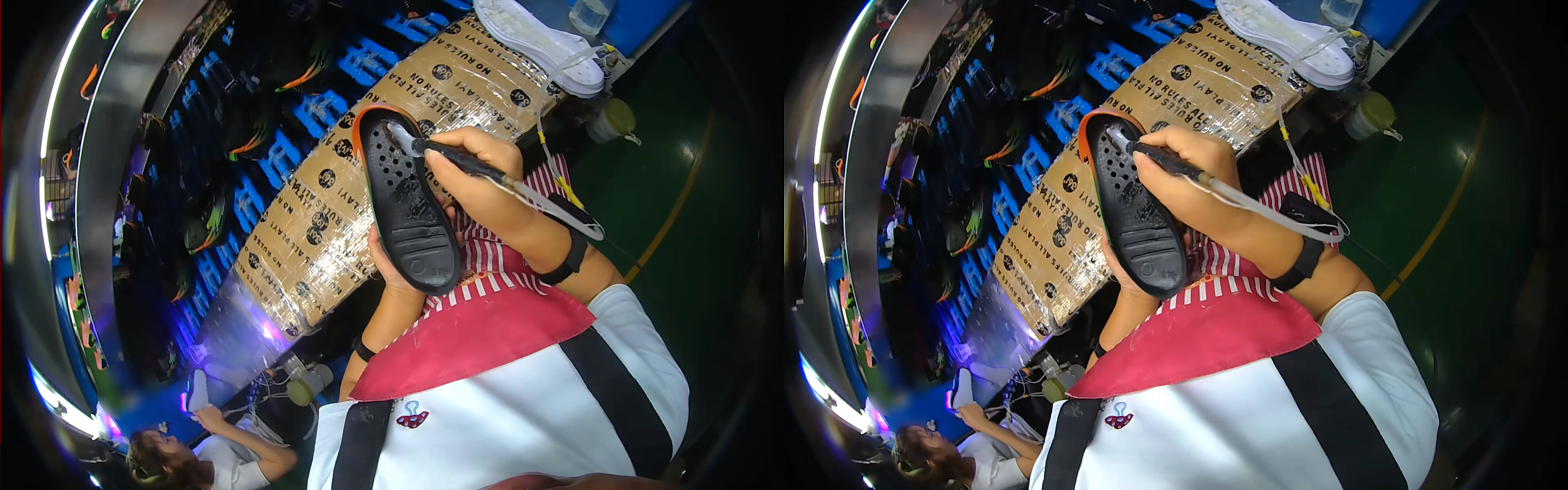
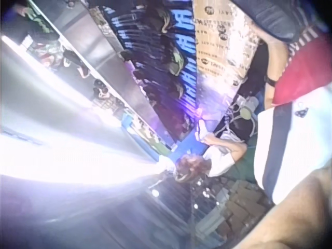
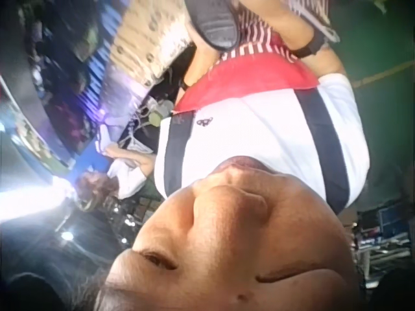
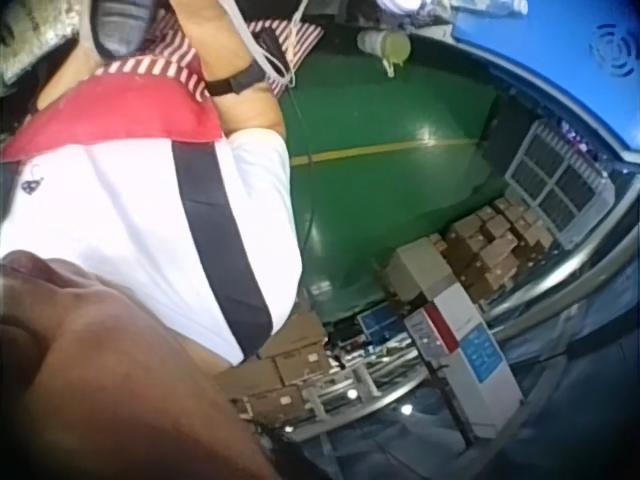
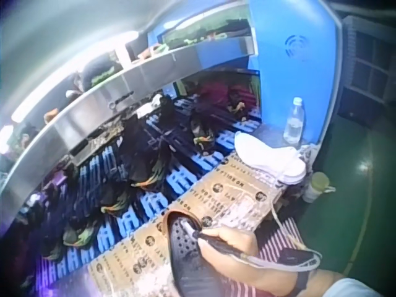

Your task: Apply adhesive to the surface of shoe soles using a brush-tip applicator tool connected to a supply line.

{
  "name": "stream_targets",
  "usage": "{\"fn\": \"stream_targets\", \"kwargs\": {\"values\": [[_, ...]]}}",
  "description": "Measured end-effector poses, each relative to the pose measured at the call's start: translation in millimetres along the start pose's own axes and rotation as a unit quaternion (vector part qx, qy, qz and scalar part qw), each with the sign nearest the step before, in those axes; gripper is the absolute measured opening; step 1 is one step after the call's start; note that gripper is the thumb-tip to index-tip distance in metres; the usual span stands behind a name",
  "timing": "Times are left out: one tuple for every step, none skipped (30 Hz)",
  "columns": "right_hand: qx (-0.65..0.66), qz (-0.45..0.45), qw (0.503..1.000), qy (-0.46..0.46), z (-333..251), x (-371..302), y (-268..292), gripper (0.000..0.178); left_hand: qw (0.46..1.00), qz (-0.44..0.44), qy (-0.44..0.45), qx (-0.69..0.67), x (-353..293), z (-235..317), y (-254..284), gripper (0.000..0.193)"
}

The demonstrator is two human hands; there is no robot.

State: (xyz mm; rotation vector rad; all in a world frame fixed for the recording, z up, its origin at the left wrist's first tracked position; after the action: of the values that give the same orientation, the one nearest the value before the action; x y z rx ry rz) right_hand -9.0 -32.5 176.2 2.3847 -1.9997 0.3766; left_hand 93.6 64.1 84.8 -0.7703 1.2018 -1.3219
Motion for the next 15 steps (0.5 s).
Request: {"fn": "stream_targets", "kwargs": {"values": [[-0.024,0.021,0.999,0.041,-2.3,1.1,1.5,0.015,1.0,-0.003,0.01,0.015,-0.4,-4.2,1.0,0.074],[-0.104,0.03,0.99,0.089,-9.6,1.0,0.9,0.014,0.999,0.033,-0.011,0.042,-1.9,-5.0,8.3,0.07],[-0.172,0.009,0.965,0.197,-12.4,2.8,-2.0,0.016,0.998,0.031,-0.007,0.044,-1.6,-7.3,15.8,0.07],[-0.184,-0.005,0.963,0.198,-11.8,2.9,-4.9,0.015,0.997,0.08,-0.006,0.021,-1.3,-8.9,30.3,0.068],[-0.198,-0.018,0.96,0.198,-11.3,2.7,-9.5,0.015,0.992,0.129,-0.004,-0.002,-1.3,-9.8,39.5,0.066],[-0.227,-0.015,0.952,0.203,-9.3,-0.1,-13.7,0.014,0.982,0.164,-0.004,0.096,-1.7,-8.6,45.2,0.073],[-0.222,-0.035,0.951,0.213,-6.3,-1.7,-17.6,0.016,0.982,0.163,0.0,0.099,-1.7,-8.6,48.5,0.073],[-0.195,-0.06,0.953,0.224,-4.9,-2.9,-21.1,0.015,0.991,0.117,-0.012,0.058,-0.5,-7.0,47.2,0.073],[-0.168,-0.084,0.954,0.234,-4.8,-4.4,-23.7,0.014,0.997,0.071,-0.025,0.017,0.4,-5.0,45.0,0.072],[-0.125,-0.116,0.963,0.208,-5.8,-4.5,-23.5,0.013,0.999,0.036,-0.026,-0.015,1.3,-3.6,43.1,0.072],[-0.123,-0.116,0.963,0.208,-10.7,-6.0,-23.0,0.013,0.999,0.036,-0.027,-0.014,0.6,-1.9,43.8,0.072],[-0.092,-0.11,0.975,0.172,-14.3,-5.9,-20.4,0.012,0.993,0.109,-0.035,0.033,-1.3,0.5,50.9,0.073],[-0.061,-0.104,0.984,0.134,-16.7,-4.8,-18.1,0.011,0.979,0.181,-0.043,0.079,-4.3,3.4,57.3,0.074],[-0.075,-0.06,0.983,0.158,-23.5,-4.1,-11.1,0.009,0.975,0.185,-0.05,0.109,-5.5,2.4,53.2,0.075],[-0.092,-0.027,0.984,0.149,-26.5,-2.2,-6.2,0.01,0.975,0.185,-0.05,0.109,-5.5,1.7,48.7,0.075]]}}
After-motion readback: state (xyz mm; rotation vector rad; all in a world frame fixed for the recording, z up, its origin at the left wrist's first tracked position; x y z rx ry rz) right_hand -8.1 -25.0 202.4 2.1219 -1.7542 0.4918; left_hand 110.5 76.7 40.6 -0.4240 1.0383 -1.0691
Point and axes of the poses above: each hand's wrist, its own x-axis towards the middle knuckle, its own y-axis out of the back of the hand, z = x × y, the point moved 5 cm from there along x, towards the middle knuckle, and after that the axes turned 5 degrees about x, right-handed, at the moved point
